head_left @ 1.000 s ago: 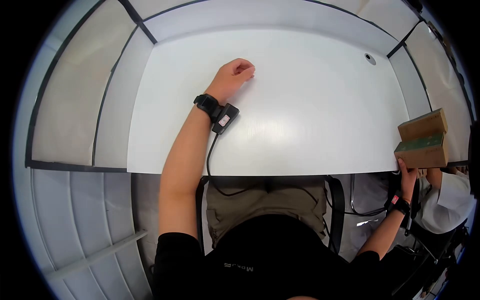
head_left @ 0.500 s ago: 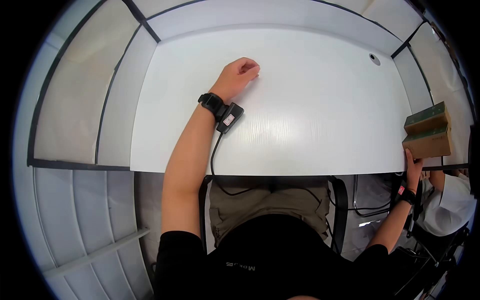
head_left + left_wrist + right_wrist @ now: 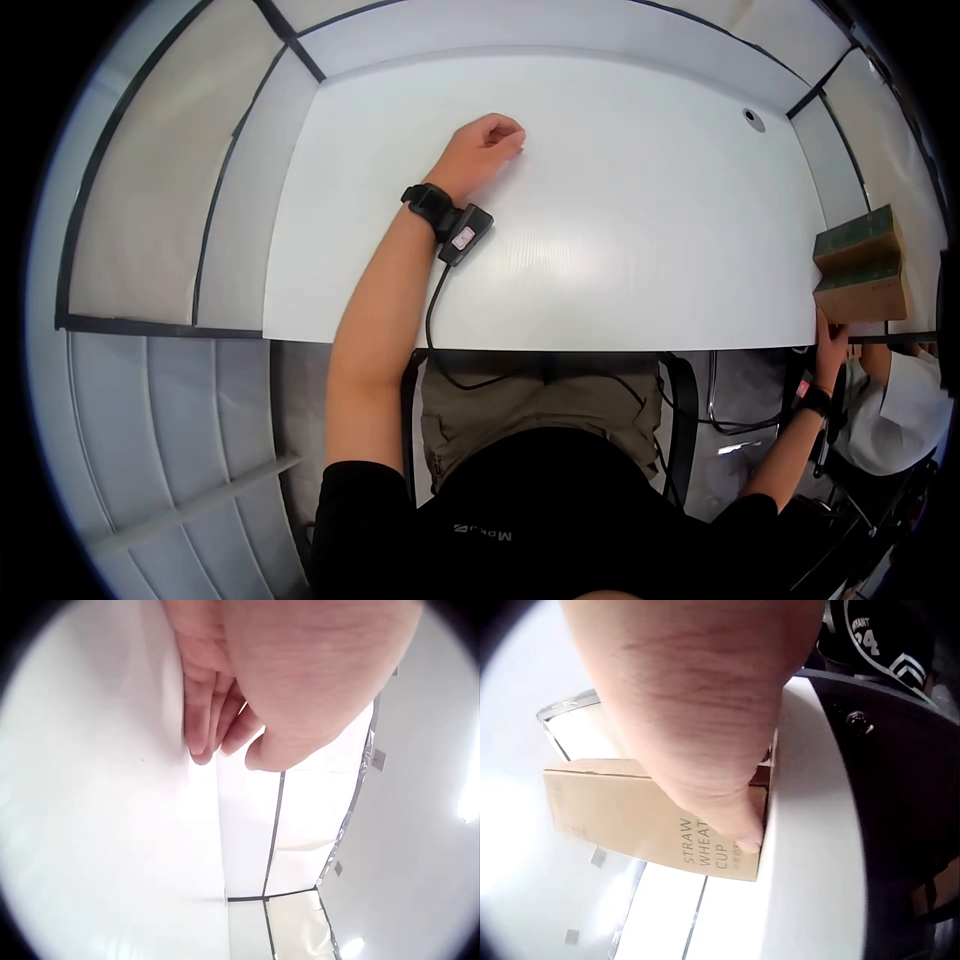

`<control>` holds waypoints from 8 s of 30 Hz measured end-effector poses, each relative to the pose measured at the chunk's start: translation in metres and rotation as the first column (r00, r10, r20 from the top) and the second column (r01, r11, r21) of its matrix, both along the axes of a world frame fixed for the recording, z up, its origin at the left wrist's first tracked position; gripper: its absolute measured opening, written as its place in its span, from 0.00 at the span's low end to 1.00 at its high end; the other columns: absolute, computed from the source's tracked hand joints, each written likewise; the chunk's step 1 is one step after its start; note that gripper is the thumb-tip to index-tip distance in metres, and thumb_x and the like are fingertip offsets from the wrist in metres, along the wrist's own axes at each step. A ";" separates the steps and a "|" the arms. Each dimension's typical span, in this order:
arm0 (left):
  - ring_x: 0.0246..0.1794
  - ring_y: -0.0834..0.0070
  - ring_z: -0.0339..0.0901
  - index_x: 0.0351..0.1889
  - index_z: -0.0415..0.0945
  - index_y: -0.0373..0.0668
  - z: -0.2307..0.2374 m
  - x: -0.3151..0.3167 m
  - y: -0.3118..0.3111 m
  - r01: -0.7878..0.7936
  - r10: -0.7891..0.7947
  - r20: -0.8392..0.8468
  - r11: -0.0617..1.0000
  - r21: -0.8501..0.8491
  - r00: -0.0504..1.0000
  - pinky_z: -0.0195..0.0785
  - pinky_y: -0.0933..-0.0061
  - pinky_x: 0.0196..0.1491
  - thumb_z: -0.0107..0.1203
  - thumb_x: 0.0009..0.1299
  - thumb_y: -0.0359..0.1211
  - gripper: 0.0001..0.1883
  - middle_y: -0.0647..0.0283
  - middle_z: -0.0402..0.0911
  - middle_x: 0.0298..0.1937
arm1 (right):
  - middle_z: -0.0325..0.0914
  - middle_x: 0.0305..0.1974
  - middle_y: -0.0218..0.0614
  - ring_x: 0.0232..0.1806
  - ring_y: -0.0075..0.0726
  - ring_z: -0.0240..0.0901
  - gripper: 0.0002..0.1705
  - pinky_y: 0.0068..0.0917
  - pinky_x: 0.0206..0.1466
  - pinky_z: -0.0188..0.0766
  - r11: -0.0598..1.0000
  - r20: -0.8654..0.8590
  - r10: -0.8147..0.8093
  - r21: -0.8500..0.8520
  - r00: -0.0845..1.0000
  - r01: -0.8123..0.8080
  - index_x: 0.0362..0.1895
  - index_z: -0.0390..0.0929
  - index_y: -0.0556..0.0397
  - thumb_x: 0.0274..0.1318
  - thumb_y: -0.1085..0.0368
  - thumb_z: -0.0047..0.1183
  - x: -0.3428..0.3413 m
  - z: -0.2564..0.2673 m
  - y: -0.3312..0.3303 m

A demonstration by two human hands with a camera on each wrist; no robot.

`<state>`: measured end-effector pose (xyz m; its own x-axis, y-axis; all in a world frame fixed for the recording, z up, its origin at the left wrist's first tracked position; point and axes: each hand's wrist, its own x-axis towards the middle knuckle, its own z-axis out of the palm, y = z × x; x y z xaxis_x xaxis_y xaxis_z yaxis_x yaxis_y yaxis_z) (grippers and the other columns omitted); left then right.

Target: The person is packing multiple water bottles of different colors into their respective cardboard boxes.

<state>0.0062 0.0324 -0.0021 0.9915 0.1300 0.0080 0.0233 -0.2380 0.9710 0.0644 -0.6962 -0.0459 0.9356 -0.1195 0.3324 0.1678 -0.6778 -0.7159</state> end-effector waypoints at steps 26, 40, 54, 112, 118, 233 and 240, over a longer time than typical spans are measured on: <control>0.49 0.77 0.80 0.52 0.79 0.38 0.000 -0.002 0.001 -0.027 0.024 0.027 0.992 0.123 0.999 0.71 0.75 0.52 0.56 0.76 0.40 0.15 0.63 0.84 0.46 | 0.70 0.65 0.57 0.66 0.56 0.69 0.37 0.41 0.67 0.67 0.869 0.149 -0.079 -0.473 0.986 0.141 0.71 0.61 0.65 0.55 0.79 0.53 0.091 -0.077 -0.292; 0.48 0.79 0.79 0.52 0.79 0.40 0.005 -0.006 -0.001 -0.042 0.043 -0.002 0.990 0.138 0.999 0.70 0.76 0.49 0.56 0.76 0.40 0.15 0.65 0.84 0.45 | 0.70 0.66 0.48 0.66 0.46 0.68 0.34 0.35 0.69 0.65 0.997 -0.071 -0.036 0.066 0.997 0.041 0.73 0.61 0.60 0.62 0.76 0.49 0.018 -0.016 -0.180; 0.49 0.77 0.80 0.53 0.79 0.40 0.002 -0.002 -0.001 -0.048 0.047 0.010 0.980 0.192 0.999 0.71 0.76 0.48 0.56 0.77 0.41 0.15 0.64 0.84 0.46 | 0.48 0.80 0.39 0.80 0.42 0.46 0.34 0.41 0.83 0.40 0.928 -0.066 -0.294 0.221 0.954 0.301 0.80 0.47 0.51 0.76 0.55 0.36 -0.048 -0.019 -0.166; 0.45 0.75 0.77 0.59 0.71 0.35 -0.003 0.003 -0.003 -0.083 0.069 0.093 0.985 0.148 0.993 0.73 0.71 0.52 0.60 0.73 0.36 0.21 0.59 0.79 0.47 | 0.74 0.52 0.54 0.53 0.54 0.74 0.40 0.40 0.53 0.75 0.862 -0.056 0.459 -0.212 0.887 -0.460 0.50 0.77 0.65 0.46 0.42 0.72 -0.060 0.075 0.470; 0.47 0.75 0.75 0.62 0.71 0.37 -0.006 0.002 -0.001 -0.036 0.009 0.129 0.978 0.206 0.992 0.71 0.71 0.54 0.59 0.73 0.36 0.22 0.61 0.78 0.50 | 0.72 0.54 0.59 0.53 0.54 0.75 0.49 0.39 0.56 0.74 0.711 -0.449 0.615 -0.038 0.648 -0.702 0.57 0.75 0.71 0.44 0.38 0.69 -0.003 0.092 0.454; 0.46 0.67 0.79 0.56 0.69 0.44 0.023 -0.010 -0.023 0.038 -0.090 -0.022 0.613 -0.790 0.996 0.75 0.64 0.51 0.49 0.75 0.61 0.30 0.59 0.78 0.51 | 0.75 0.43 0.32 0.41 0.25 0.69 0.54 0.27 0.53 0.68 0.268 -0.083 0.961 0.514 0.263 -0.815 0.80 0.49 0.50 0.58 0.51 0.66 0.007 0.049 0.520; 0.51 0.69 0.81 0.62 0.65 0.31 0.021 -0.005 -0.021 -0.156 0.186 -0.018 0.765 -0.625 0.982 0.79 0.68 0.51 0.63 0.72 0.41 0.30 0.53 0.80 0.52 | 0.64 0.69 0.47 0.68 0.40 0.67 0.61 0.37 0.70 0.64 0.275 0.005 0.944 0.537 0.330 -0.797 0.82 0.38 0.48 0.54 0.63 0.68 -0.002 0.061 0.518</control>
